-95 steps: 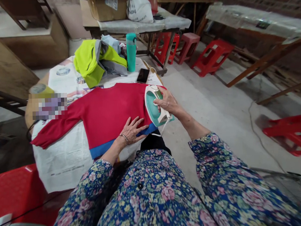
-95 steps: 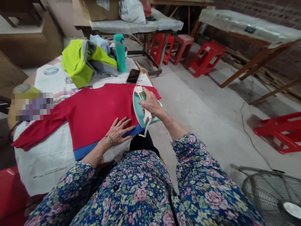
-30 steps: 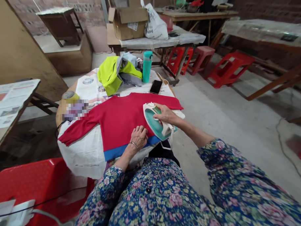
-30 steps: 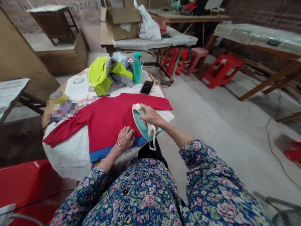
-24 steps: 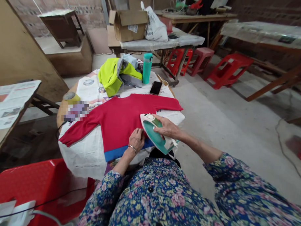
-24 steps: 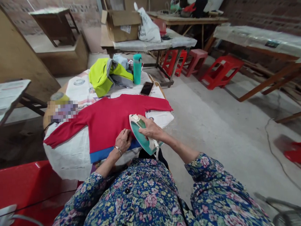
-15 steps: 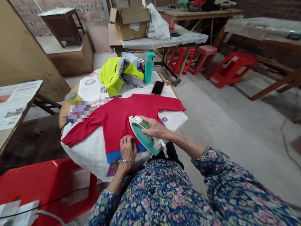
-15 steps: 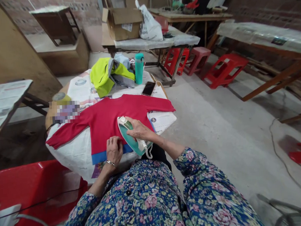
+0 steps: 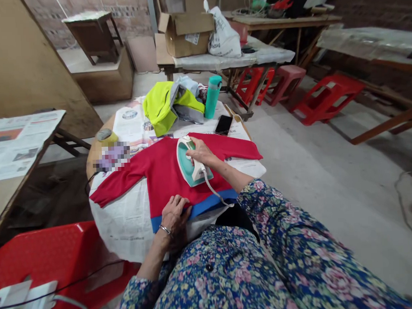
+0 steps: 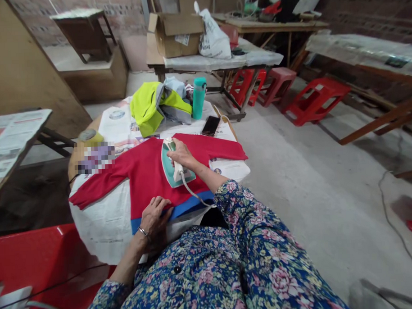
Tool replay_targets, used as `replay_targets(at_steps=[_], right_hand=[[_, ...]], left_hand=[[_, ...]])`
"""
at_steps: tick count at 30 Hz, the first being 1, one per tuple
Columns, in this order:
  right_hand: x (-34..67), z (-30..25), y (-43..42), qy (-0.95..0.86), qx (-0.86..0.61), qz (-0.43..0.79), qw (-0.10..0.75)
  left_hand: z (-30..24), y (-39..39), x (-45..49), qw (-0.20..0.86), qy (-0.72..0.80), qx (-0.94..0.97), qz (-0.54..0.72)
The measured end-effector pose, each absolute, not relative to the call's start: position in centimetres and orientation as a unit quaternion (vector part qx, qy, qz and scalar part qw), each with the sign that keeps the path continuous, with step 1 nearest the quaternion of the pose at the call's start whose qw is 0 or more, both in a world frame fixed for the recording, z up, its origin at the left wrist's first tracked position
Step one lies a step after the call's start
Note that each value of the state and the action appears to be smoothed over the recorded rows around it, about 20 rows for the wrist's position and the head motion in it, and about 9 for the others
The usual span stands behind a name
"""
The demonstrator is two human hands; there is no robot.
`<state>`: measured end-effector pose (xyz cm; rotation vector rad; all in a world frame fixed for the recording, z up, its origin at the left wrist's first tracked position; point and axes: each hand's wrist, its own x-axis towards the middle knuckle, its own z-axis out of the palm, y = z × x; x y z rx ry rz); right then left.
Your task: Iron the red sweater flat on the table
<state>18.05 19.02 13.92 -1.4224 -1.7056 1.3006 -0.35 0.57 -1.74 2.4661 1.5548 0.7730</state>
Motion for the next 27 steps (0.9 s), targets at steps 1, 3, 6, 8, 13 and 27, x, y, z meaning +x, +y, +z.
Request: replay_targets(at_steps=[1, 3, 6, 8, 13, 27], right_hand=[[18.2, 13.9, 19.5, -0.628, -0.540, 0.480, 0.290], [18.5, 13.7, 20.4, -0.613, -0.560, 0.466, 0.306], [18.8, 13.4, 21.7, -0.600, -0.585, 0.442, 0.319], [18.7, 13.3, 22.5, -0.604, -0.589, 0.432, 0.319], [16.8, 13.5, 23.2, -0.628, -0.568, 0.458, 0.271], [11.8, 13.8, 19.2, -0.700, -0.414, 0.543, 0.209]], left_hand=[[-1.7, 0.4, -0.3, 0.053, 0.510, 0.818, 0.261], [-1.7, 0.1, -0.1, 0.035, 0.509, 0.816, 0.269], [-1.8, -0.5, 0.4, 0.031, 0.515, 0.816, 0.263], [-1.9, -0.6, 0.5, 0.035, 0.517, 0.816, 0.257], [-1.8, -0.9, 0.6, 0.036, 0.517, 0.815, 0.261], [-1.2, -0.8, 1.2, 0.088, 0.540, 0.784, 0.294]])
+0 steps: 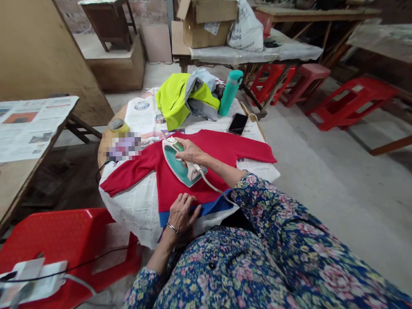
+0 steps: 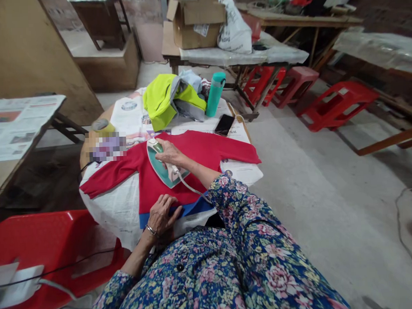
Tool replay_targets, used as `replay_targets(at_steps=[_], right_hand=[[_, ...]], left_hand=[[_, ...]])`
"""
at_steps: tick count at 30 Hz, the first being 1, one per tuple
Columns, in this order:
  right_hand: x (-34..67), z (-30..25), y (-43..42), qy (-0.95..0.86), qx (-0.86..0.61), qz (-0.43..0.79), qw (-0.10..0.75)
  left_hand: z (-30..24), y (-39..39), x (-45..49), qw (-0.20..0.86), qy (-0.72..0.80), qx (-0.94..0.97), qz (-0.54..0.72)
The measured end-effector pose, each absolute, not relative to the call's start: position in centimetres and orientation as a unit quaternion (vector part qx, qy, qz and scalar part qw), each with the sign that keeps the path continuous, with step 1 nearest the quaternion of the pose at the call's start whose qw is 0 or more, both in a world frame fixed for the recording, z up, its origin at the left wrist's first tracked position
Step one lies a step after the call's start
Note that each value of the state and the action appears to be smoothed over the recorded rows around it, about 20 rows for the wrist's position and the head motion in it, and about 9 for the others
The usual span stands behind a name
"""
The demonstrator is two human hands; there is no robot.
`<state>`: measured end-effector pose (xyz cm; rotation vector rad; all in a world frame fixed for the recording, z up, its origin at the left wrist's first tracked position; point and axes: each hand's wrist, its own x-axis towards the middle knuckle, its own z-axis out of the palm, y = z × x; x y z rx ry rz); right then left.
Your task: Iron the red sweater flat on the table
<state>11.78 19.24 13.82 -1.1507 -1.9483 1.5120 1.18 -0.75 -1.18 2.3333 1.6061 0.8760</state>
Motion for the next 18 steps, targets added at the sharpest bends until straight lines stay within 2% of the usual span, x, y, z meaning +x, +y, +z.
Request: replay_targets(at_steps=[10, 14, 18], right_hand=[[14.1, 14.0, 12.2, -0.686, -0.465, 0.530, 0.181], [15.3, 13.7, 9.6, -0.678, -0.470, 0.538, 0.175], [15.9, 12.3, 8.9, -0.667, -0.451, 0.551, 0.219]], left_hand=[[0.2, -1.7, 0.6, 0.148, 0.642, 0.574, 0.486], [2.7, -1.1, 1.3, 0.172, 0.653, 0.533, 0.510], [6.2, 1.2, 2.3, 0.251, 0.645, 0.512, 0.508]])
